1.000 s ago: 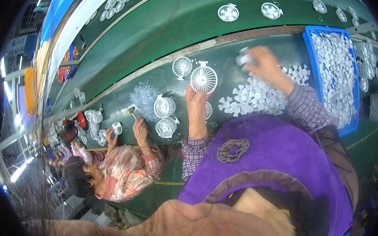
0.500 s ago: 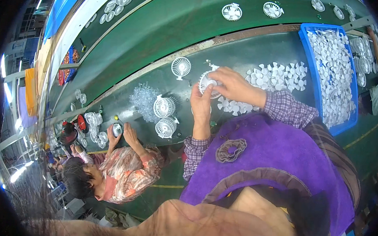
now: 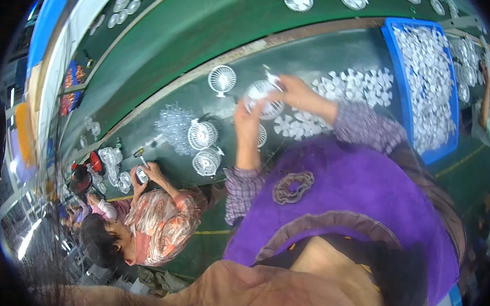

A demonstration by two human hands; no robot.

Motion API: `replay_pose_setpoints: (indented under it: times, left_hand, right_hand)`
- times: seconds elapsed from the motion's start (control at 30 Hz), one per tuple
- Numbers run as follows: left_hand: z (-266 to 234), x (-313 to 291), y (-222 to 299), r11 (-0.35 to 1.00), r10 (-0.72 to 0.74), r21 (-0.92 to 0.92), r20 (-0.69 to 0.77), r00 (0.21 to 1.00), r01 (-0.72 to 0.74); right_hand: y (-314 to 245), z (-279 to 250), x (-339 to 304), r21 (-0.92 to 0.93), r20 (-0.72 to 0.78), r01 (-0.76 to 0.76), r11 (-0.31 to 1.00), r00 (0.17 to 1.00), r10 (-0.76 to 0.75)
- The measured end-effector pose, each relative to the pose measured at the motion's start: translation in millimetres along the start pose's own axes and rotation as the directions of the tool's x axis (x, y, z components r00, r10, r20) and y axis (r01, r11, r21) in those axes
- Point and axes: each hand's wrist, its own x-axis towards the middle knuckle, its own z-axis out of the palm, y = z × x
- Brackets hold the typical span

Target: Assembling small plastic fan components on an assembly line.

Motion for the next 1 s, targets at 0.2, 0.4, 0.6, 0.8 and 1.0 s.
replay_pose_setpoints:
  times: [0.2,0.4,0.6,0.8,1.0]
  left_hand:
    - [-50,91,12,0.989,0.142,0.015,-0.415,0.899,-0.150]
    - [-102,145,-43,0.767,0.280,0.626,-0.525,0.803,0.142]
    - [-103,157,-71,0.599,0.218,0.780,-0.375,0.901,0.180]
    - [-68,103,-36,0.965,-0.211,-0.205,-0.226,0.951,0.165]
    - [-26,18,-30,0.932,-0.159,-0.318,0.065,0.985,0.171]
  right_hand:
    - [-12,-69,107,-0.038,-0.157,-0.009,0.999,0.988,0.003]
    - [46,-100,49,-0.585,-0.178,0.017,0.811,0.973,-0.149]
    - [71,-93,-56,-0.872,-0.202,-0.099,0.479,0.964,-0.170]
    - [98,-75,-74,-0.887,-0.313,-0.246,0.390,0.942,-0.119]
    - [40,-68,-73,-0.840,-0.212,-0.013,0.542,0.928,-0.307]
